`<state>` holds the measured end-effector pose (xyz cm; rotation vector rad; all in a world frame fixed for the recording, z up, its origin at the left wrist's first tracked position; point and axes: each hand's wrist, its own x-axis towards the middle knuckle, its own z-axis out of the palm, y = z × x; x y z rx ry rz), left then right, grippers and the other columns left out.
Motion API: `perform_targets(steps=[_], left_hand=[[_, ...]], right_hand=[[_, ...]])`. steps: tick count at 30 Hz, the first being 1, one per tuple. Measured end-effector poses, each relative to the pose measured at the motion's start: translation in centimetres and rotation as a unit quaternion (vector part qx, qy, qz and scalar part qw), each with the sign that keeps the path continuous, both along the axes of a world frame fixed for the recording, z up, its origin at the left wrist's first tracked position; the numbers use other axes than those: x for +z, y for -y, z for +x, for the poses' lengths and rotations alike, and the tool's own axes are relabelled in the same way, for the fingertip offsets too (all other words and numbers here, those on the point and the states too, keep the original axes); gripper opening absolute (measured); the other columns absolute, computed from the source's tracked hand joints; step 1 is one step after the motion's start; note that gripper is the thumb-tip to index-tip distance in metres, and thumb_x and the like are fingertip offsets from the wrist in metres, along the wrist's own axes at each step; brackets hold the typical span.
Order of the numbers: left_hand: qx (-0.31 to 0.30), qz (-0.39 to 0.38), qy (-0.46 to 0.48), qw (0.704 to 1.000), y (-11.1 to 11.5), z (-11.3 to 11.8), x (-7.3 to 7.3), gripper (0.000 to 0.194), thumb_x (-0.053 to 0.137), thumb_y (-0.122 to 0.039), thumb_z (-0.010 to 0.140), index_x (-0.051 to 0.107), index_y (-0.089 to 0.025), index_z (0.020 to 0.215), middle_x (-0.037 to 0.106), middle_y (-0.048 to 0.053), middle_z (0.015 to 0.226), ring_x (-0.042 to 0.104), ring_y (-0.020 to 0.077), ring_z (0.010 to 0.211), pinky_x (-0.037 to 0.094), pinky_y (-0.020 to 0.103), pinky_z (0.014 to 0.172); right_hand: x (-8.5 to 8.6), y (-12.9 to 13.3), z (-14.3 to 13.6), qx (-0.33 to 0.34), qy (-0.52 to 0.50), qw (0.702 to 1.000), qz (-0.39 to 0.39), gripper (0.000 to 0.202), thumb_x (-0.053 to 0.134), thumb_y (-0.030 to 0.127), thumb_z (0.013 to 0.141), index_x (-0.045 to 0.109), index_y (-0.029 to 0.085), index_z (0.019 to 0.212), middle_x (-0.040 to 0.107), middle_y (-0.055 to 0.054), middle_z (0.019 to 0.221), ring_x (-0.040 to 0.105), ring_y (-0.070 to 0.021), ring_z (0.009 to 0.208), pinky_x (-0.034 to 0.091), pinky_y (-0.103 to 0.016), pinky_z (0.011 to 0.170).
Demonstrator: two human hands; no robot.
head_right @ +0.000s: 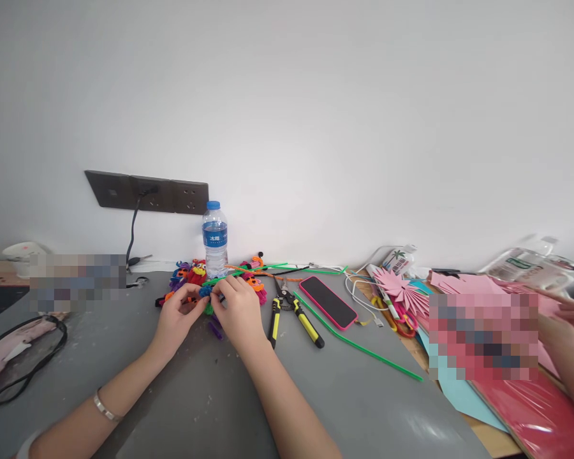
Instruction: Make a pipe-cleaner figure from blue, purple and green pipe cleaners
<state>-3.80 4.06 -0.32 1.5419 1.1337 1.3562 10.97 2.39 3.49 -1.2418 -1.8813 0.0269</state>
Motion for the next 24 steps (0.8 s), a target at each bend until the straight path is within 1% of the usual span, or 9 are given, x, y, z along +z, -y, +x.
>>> perform_targets(steps=[6, 12, 18, 24], left_hand=[[0.003, 0.001, -0.009, 1.000, -0.02, -0.04, 0.08, 0.015, 0.067, -0.033, 0.074, 0.062, -0.020, 0.081, 0.059, 0.000, 0.077, 0.056, 0.0168, 0.073, 0.047, 0.024, 0.063], [0.002, 0.002, -0.011, 1.000, 0.00, -0.07, 0.15, 0.012, 0.064, -0.031, 0.078, 0.060, -0.020, 0.081, 0.059, 0.000, 0.079, 0.056, 0.0161, 0.073, 0.047, 0.024, 0.064], [-0.003, 0.013, -0.025, 1.000, 0.00, -0.09, 0.00, 0.011, 0.064, -0.030, 0.078, 0.059, -0.020, 0.081, 0.058, 0.000, 0.077, 0.055, 0.0162, 0.072, 0.046, 0.024, 0.062], [-0.010, 0.017, -0.025, 0.999, 0.02, -0.09, -0.08, 0.011, 0.063, -0.029, 0.079, 0.058, -0.020, 0.082, 0.058, 0.000, 0.080, 0.055, 0.0154, 0.072, 0.047, 0.024, 0.065]], right_hand=[[-0.12, -0.08, 0.07, 0.006, -0.011, 1.000, -0.003, 0.016, 0.054, 0.010, 0.083, 0.056, 0.021, 0.073, 0.062, -0.002, 0.074, 0.057, -0.0174, 0.071, 0.044, -0.027, 0.067], [-0.02, -0.08, 0.31, 0.039, -0.016, 0.999, -0.011, 0.012, 0.057, 0.012, 0.085, 0.057, 0.021, 0.076, 0.063, -0.003, 0.078, 0.058, -0.0178, 0.073, 0.046, -0.027, 0.068], [-0.20, -0.25, 0.42, 0.033, -0.004, 0.999, -0.015, 0.013, 0.057, 0.012, 0.085, 0.058, 0.021, 0.075, 0.063, -0.003, 0.077, 0.058, -0.0180, 0.073, 0.046, -0.028, 0.068], [-0.18, -0.13, 0.38, 0.035, -0.012, 0.999, -0.008, 0.014, 0.057, 0.012, 0.086, 0.058, 0.020, 0.075, 0.063, -0.003, 0.076, 0.058, -0.0175, 0.072, 0.045, -0.027, 0.067]])
